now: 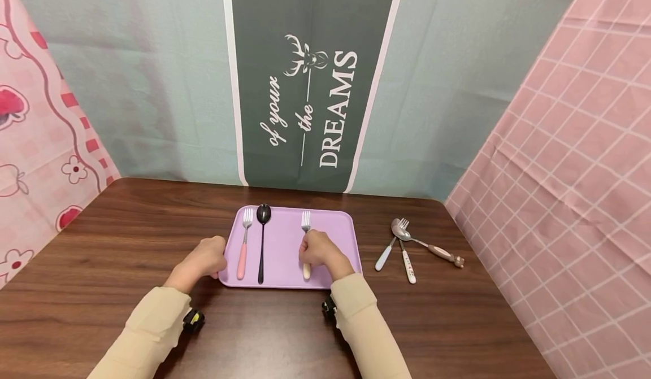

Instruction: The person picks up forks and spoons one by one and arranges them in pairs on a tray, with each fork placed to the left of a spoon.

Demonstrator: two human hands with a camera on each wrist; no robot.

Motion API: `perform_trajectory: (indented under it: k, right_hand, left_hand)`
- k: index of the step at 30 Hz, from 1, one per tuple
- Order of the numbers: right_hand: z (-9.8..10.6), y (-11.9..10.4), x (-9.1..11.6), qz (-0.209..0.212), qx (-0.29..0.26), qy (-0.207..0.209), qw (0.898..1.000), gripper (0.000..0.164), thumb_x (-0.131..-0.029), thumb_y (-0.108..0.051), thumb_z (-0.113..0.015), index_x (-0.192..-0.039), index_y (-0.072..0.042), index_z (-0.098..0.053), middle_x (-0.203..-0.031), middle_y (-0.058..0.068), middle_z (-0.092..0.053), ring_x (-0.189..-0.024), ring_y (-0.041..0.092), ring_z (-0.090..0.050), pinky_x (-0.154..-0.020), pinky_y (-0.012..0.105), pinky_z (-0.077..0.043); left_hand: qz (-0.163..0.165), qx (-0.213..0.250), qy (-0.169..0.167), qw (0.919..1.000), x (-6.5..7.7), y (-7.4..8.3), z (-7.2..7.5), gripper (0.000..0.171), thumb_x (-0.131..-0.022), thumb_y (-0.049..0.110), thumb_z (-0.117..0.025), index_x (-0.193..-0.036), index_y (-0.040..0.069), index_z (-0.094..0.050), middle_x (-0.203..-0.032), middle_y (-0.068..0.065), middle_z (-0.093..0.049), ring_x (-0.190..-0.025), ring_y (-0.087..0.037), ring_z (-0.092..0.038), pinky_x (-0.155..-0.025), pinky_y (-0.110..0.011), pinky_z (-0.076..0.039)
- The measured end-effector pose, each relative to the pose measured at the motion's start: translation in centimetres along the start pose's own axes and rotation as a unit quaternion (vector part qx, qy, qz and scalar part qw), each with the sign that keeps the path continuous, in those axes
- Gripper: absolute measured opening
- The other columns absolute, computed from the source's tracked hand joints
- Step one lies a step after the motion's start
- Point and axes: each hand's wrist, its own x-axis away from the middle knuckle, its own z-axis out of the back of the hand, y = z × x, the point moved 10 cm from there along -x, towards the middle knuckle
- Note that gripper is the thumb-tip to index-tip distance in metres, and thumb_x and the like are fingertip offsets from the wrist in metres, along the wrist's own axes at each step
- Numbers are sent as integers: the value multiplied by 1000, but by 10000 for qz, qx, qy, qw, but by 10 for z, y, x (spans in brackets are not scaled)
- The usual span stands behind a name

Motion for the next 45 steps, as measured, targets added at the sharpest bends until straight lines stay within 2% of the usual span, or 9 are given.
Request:
perform_trajectory:
  k: [6, 11, 16, 30, 40, 45]
  right_hand:
    - [-7, -14, -4, 134, -49, -124, 9998, 3, -70, -1, -67, -71, -2, -64, -61, -2, -55, -51, 9, -51, -51, 21, -44]
    - [-8, -21, -8, 33, -48, -133, 9999, 6, -71, -2, -69, -71, -4, -64, -63, -1, -57, -53, 10, -53, -53, 22, -45]
    - [-10, -27, -12, -3, 0, -129, 9999, 10, -72, -3, -72, -70, -6, -63, -62, -1, -57, -54, 11, -53, -53, 21, -45]
    - [-19, -25, -20, -150, 23, -125, 9998, 14, -71, -3, -74, -67, -7, -61, -60, 0, -56, -48, 10, -52, -49, 21, -44]
    - [-19, -29, -21, -167, 414, -134, 9989, 15, -71, -6, -75, -66, -9, -61, -62, -2, -55, -61, 13, -50, -55, 23, -41]
    - [-18, -30, -21, -162, 473, -112, 9987, 15, -70, -6, -75, -65, -10, -61, -62, -2, -55, -62, 13, -49, -54, 23, -40]
  left_hand:
    - [-37, -77, -18, 10000, 1, -1, 0, 7, -71, -9, -52, -75, -6, -55, -57, -10, -53, -46, -17, -56, -42, -24, -45]
    - [-169, -285, -14, 9994, 1, 2, 1, 6, -69, -8, -54, -74, -5, -54, -68, -14, -53, -63, -27, -53, -52, -32, -47]
    - [-255, -341, -34, 9991, 0, 3, 1, 6, -70, -7, -54, -75, -5, -54, -72, -15, -54, -67, -28, -52, -60, -37, -48]
    - [-279, -382, -34, 9989, 1, 4, 0, 6, -69, -8, -54, -74, -4, -54, -70, -14, -53, -66, -28, -52, -58, -36, -48]
    - [-221, -354, -89, 9991, 0, 3, -1, 7, -71, -7, -54, -78, -6, -55, -71, -15, -53, -66, -28, -52, -57, -34, -47]
    - [-206, -350, -110, 9991, 0, 3, -1, 7, -70, -8, -54, -76, -5, -54, -69, -15, -52, -64, -28, -53, -52, -31, -46]
